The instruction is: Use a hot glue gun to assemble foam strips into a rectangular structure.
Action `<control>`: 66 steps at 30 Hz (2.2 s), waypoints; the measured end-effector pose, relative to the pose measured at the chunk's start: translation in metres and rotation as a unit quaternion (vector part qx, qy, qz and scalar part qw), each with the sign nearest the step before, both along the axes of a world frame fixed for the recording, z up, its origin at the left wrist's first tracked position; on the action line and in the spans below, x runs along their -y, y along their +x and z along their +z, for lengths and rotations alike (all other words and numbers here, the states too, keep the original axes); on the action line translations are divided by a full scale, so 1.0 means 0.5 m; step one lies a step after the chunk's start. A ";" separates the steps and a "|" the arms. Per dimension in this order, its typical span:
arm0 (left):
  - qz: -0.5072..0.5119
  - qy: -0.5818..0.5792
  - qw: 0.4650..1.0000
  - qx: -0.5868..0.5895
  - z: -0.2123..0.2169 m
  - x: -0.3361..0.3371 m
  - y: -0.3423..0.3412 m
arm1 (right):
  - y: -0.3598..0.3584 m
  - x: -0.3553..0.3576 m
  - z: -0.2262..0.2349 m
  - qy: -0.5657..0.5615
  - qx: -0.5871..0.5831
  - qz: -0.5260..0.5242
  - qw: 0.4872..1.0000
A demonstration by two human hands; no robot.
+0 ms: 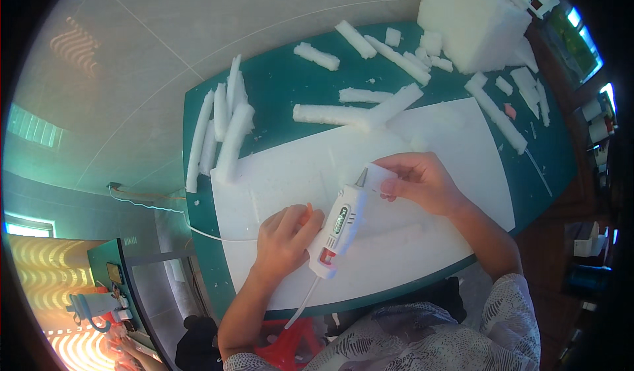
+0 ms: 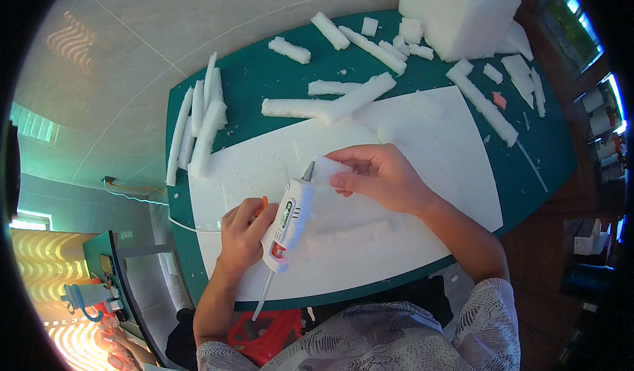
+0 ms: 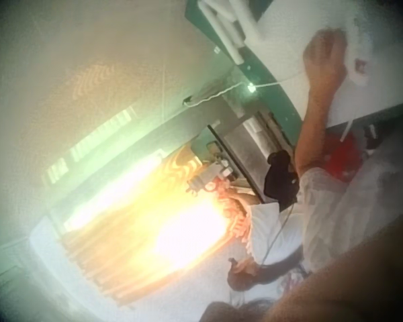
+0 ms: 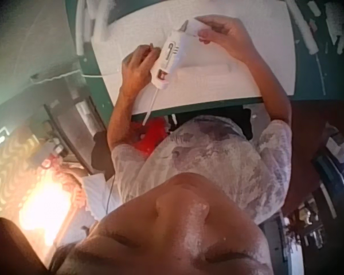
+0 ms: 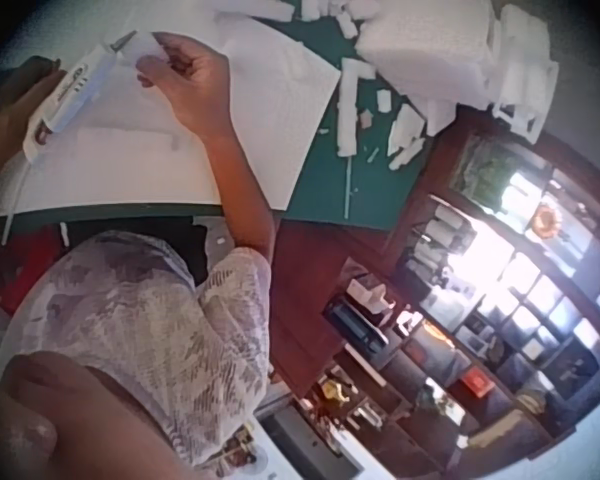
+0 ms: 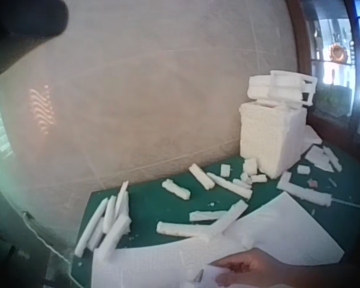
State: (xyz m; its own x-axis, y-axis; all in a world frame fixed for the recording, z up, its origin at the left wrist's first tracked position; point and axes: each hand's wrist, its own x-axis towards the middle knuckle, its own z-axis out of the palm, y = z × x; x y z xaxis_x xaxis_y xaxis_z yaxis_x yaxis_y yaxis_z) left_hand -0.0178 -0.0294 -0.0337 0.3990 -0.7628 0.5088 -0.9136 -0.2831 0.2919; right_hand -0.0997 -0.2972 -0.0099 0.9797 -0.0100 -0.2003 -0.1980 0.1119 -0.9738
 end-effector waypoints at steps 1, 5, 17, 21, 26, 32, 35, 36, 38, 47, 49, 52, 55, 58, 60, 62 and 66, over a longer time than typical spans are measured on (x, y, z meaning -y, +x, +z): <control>0.004 0.003 1.000 0.017 0.002 0.000 0.000 | 0.000 0.000 0.000 0.000 0.000 0.000 1.000; 0.013 0.008 0.998 0.066 0.002 0.002 0.002 | 0.000 0.006 -0.008 -0.001 0.016 0.010 1.000; 0.021 0.017 0.992 0.119 -0.001 -0.001 0.002 | 0.000 0.009 -0.017 -0.065 0.066 0.004 0.996; 0.019 0.027 0.991 0.128 -0.001 -0.002 0.001 | -0.003 0.011 -0.019 -0.022 0.041 0.016 0.999; 0.016 0.074 0.990 0.122 0.007 -0.012 -0.005 | 0.002 0.015 -0.013 -0.003 0.037 0.035 0.999; 0.035 0.084 0.981 0.174 0.006 -0.014 -0.007 | 0.003 0.015 -0.006 0.022 0.021 0.039 0.999; 0.053 0.096 0.974 0.198 0.005 -0.013 -0.009 | 0.003 0.016 -0.005 0.015 0.016 0.033 0.999; 0.060 0.102 0.974 0.195 0.006 -0.012 -0.011 | 0.004 0.017 -0.005 0.008 0.015 0.032 0.999; 0.068 0.108 0.973 0.194 0.008 -0.010 -0.013 | 0.004 0.017 -0.003 0.009 0.017 0.029 0.999; 0.092 0.107 0.973 0.183 0.015 -0.006 -0.016 | 0.007 0.021 -0.007 0.012 0.015 0.022 1.000; 0.098 0.108 0.971 0.188 0.017 -0.006 -0.017 | 0.008 0.023 -0.006 0.008 0.013 0.023 1.000; 0.099 0.083 0.968 0.217 0.009 -0.007 -0.007 | 0.008 0.022 -0.004 0.012 0.016 0.025 0.999; 0.102 0.062 0.973 0.199 0.009 -0.005 -0.006 | 0.007 0.024 -0.005 -0.001 0.016 0.020 1.000; 0.098 0.035 0.980 0.172 0.010 -0.006 -0.006 | 0.006 0.026 -0.008 0.004 0.018 0.012 1.000; 0.101 0.021 0.983 0.153 0.012 -0.009 -0.008 | 0.005 0.026 -0.011 -0.034 0.028 0.003 0.999; 0.104 0.007 0.986 0.134 0.010 -0.010 -0.007 | 0.004 0.023 -0.011 -0.040 0.033 -0.005 0.999; 0.088 -0.021 0.995 0.039 0.001 -0.008 -0.004 | 0.004 0.027 -0.012 -0.053 0.052 -0.006 0.997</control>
